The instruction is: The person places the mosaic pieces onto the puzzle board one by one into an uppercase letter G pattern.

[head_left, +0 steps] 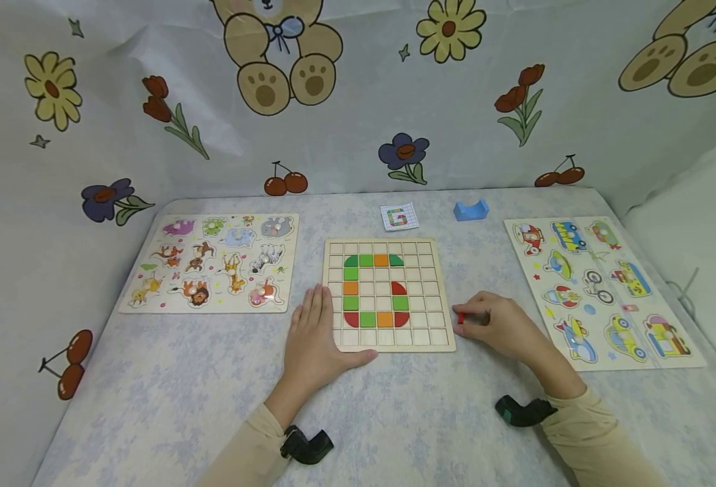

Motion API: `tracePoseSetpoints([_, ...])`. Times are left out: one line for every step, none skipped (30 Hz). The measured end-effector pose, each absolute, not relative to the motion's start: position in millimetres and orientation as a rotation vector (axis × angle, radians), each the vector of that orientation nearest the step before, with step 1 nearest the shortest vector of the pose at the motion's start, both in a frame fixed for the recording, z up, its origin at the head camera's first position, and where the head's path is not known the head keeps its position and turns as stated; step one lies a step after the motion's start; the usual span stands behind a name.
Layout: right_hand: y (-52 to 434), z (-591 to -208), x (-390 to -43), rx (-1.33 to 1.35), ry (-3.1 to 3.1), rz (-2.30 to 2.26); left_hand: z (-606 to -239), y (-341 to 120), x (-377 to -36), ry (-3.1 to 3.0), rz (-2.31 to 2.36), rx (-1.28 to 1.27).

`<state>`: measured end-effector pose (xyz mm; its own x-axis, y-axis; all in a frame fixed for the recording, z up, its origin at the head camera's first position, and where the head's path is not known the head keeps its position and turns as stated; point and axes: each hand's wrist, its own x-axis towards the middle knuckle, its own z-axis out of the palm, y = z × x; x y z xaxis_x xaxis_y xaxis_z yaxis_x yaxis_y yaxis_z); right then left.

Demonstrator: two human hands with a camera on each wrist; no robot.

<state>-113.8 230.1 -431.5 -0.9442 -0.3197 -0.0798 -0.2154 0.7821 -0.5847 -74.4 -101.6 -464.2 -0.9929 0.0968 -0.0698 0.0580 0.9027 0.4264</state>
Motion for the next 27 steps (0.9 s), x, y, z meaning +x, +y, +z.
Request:
tracePoseSetpoints([230.5, -432.2, -113.7, -0.432, 2.806, -0.888, -464.3, -101.6, -74.4, 2.976, 0.663, 0.121])
tracePoseSetpoints([230.8, -432.5, -113.7, -0.436, 2.815, -0.884, -464.3, -101.6, -74.3, 2.976, 0.664, 0.121])
tracePoseSetpoints([231.1, -432.7, -113.8, -0.444, 2.826, -0.882, -464.4, -101.7, -74.3, 2.977, 0.664, 0.121])
tracePoseSetpoints([231.3, -432.6, -114.0, -0.453, 2.839, -0.876, -464.6, -101.8, -74.3, 2.977, 0.664, 0.121])
tracePoseSetpoints([231.7, -432.1, -114.2, -0.455, 2.847, -0.874, -464.7, -101.8, -74.3, 2.977, 0.664, 0.120])
tracePoseSetpoints([232.0, -431.4, -114.6, -0.458, 2.853, -0.869, -464.8, -101.9, -74.4, 2.977, 0.663, 0.119])
tracePoseSetpoints([232.3, -431.0, -115.1, -0.457, 2.861, -0.860, -464.9, -102.0, -74.4, 2.977, 0.662, 0.117])
tracePoseSetpoints([232.7, -430.6, -115.6, -0.455, 2.868, -0.852, -464.9, -102.1, -74.4, 2.977, 0.662, 0.118])
tracePoseSetpoints([233.0, -430.3, -116.1, -0.453, 2.872, -0.849, -465.0, -102.0, -74.5, 2.977, 0.663, 0.118])
tracePoseSetpoints([233.3, -429.8, -116.3, -0.445, 2.876, -0.844, -465.1, -102.0, -74.6, 2.977, 0.663, 0.118])
tracePoseSetpoints([233.6, -429.7, -116.7, -0.429, 2.877, -0.840, -465.1, -102.0, -74.7, 2.977, 0.664, 0.118])
tracePoseSetpoints([233.7, -430.0, -117.3, -0.416, 2.877, -0.841, -465.0, -102.1, -74.7, 2.977, 0.665, 0.118])
tracePoseSetpoints([233.7, -430.2, -117.7, -0.399, 2.876, -0.845, -465.0, -102.2, -74.7, 2.976, 0.667, 0.118])
tracePoseSetpoints([233.7, -430.0, -117.9, -0.390, 2.874, -0.853, -465.1, -102.1, -74.8, 2.977, 0.668, 0.120])
tracePoseSetpoints([233.6, -430.0, -118.2, -0.381, 2.872, -0.859, -465.1, -102.2, -74.8, 2.977, 0.667, 0.120])
tracePoseSetpoints([233.3, -430.0, -118.5, -0.372, 2.869, -0.862, -465.2, -102.3, -74.8, 2.979, 0.665, 0.121])
tracePoseSetpoints([233.0, -430.0, -118.8, -0.368, 2.865, -0.868, -465.2, -102.4, -74.8, 2.980, 0.662, 0.121])
tracePoseSetpoints([232.7, -430.0, -119.1, -0.372, 2.861, -0.874, -465.3, -102.4, -74.9, 2.981, 0.659, 0.123])
tracePoseSetpoints([232.5, -430.0, -119.3, -0.378, 2.860, -0.872, -465.5, -102.4, -74.9, 2.982, 0.656, 0.124])
tracePoseSetpoints([232.3, -430.2, -119.5, -0.386, 2.861, -0.870, -465.6, -102.4, -75.0, 2.983, 0.653, 0.125])
tracePoseSetpoints([232.2, -430.2, -119.7, -0.392, 2.861, -0.868, -465.7, -102.5, -75.1, 2.984, 0.652, 0.125])
tracePoseSetpoints([232.1, -430.2, -119.7, -0.395, 2.860, -0.870, -465.8, -102.5, -75.1, 2.984, 0.650, 0.126])
tracePoseSetpoints([232.1, -430.4, -119.8, -0.397, 2.861, -0.871, -465.8, -102.5, -75.1, 2.983, 0.649, 0.125])
tracePoseSetpoints([232.4, -430.8, -119.9, -0.396, 2.860, -0.873, -465.8, -102.5, -75.1, 2.982, 0.648, 0.125])
tracePoseSetpoints([232.7, -431.2, -119.8, -0.394, 2.859, -0.877, -465.8, -102.5, -75.0, 2.981, 0.646, 0.125])
tracePoseSetpoints([233.1, -431.4, -119.7, -0.394, 2.859, -0.881, -465.7, -102.5, -75.0, 2.980, 0.646, 0.124])
tracePoseSetpoints([233.5, -431.6, -119.6, -0.395, 2.860, -0.883, -465.6, -102.4, -75.0, 2.979, 0.645, 0.124])
